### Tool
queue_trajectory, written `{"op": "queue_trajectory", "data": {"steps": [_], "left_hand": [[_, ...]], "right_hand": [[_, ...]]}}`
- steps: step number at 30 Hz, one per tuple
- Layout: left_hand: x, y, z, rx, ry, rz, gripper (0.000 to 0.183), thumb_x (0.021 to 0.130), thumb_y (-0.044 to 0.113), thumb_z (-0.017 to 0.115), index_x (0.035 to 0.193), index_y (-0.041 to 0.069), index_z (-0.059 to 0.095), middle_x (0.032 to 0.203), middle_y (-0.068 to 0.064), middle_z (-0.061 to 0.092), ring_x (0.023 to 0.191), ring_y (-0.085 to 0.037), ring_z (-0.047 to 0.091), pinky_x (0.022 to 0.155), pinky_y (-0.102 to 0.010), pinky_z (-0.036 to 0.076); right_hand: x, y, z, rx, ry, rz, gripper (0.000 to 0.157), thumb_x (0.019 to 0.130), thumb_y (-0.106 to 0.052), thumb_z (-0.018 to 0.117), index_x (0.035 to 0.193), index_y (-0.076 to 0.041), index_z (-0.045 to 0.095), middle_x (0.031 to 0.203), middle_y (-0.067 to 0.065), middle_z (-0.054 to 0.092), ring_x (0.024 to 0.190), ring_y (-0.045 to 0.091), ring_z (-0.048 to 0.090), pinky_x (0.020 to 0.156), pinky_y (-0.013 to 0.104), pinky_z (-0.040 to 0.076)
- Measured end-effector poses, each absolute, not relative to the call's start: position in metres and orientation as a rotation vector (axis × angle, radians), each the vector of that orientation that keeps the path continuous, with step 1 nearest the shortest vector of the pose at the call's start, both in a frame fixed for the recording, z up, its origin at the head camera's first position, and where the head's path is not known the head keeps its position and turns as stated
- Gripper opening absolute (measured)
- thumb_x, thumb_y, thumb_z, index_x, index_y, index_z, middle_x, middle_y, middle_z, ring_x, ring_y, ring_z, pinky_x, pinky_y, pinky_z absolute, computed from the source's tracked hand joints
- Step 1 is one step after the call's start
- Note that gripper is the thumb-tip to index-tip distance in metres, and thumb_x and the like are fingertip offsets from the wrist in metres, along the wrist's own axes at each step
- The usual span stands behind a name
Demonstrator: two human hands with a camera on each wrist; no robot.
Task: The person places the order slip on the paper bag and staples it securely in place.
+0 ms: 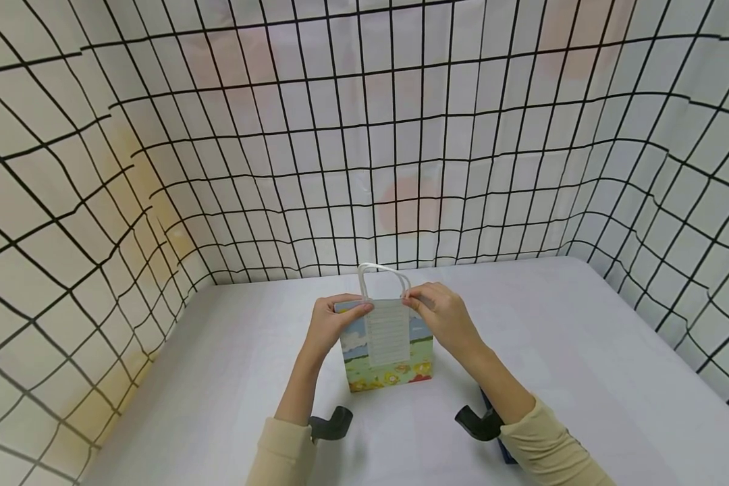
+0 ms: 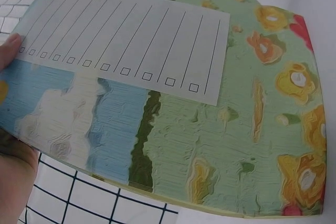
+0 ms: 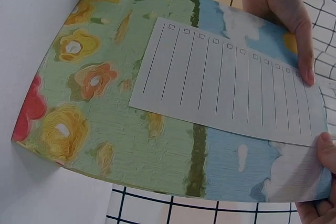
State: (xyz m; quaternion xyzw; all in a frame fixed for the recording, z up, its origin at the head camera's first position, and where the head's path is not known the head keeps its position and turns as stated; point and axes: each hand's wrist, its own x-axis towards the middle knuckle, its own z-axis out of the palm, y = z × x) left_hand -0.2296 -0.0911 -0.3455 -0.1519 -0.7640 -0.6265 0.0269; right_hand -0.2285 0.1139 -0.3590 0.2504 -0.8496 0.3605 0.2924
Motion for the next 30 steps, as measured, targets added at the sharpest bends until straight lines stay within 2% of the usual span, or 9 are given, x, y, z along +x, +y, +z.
{"op": "queue_trajectory", "data": {"steps": [8,19,26,30], "left_hand": [[-0.231,-0.092,-0.348,-0.48,-2.342,-1.944,0.022,0.082,0.011,0.067,0.096,-0.006,0.067,0.093,-0.025,0.067,0.072,-0.009,0.066,0.068,-0.026,0.052],[-0.23,-0.092,-0.347,-0.507,-2.333,-1.955,0.022,0.082,0.011,0.066,0.096,-0.006,0.068,0.094,-0.025,0.067,0.076,-0.009,0.066,0.073,-0.027,0.052],[-0.23,-0.092,-0.346,-0.486,-2.355,-1.949,0.022,0.081,0.011,0.067,0.096,-0.005,0.068,0.095,-0.022,0.068,0.08,-0.007,0.064,0.078,-0.028,0.05],[-0.23,-0.093,-0.346,-0.498,-2.353,-1.945,0.022,0.081,0.01,0.067,0.097,-0.005,0.068,0.096,-0.023,0.067,0.082,-0.007,0.064,0.08,-0.029,0.05]], "right_hand": [[-0.227,0.115,-0.358,0.642,-2.286,0.98,0.014,0.079,-0.014,0.068,0.091,-0.005,0.067,0.091,0.005,0.068,0.09,0.02,0.06,0.077,0.036,0.051],[-0.22,0.119,-0.358,0.588,-2.268,0.932,0.018,0.08,-0.015,0.068,0.097,-0.009,0.067,0.097,0.003,0.068,0.095,0.022,0.061,0.08,0.04,0.05],[-0.216,0.129,-0.361,0.585,-2.284,1.009,0.03,0.083,-0.01,0.065,0.112,-0.006,0.061,0.113,0.008,0.064,0.109,0.025,0.058,0.09,0.039,0.047],[-0.215,0.136,-0.366,0.55,-2.288,1.027,0.036,0.084,-0.011,0.064,0.119,-0.007,0.058,0.115,0.01,0.064,0.11,0.026,0.058,0.091,0.04,0.047]]}}
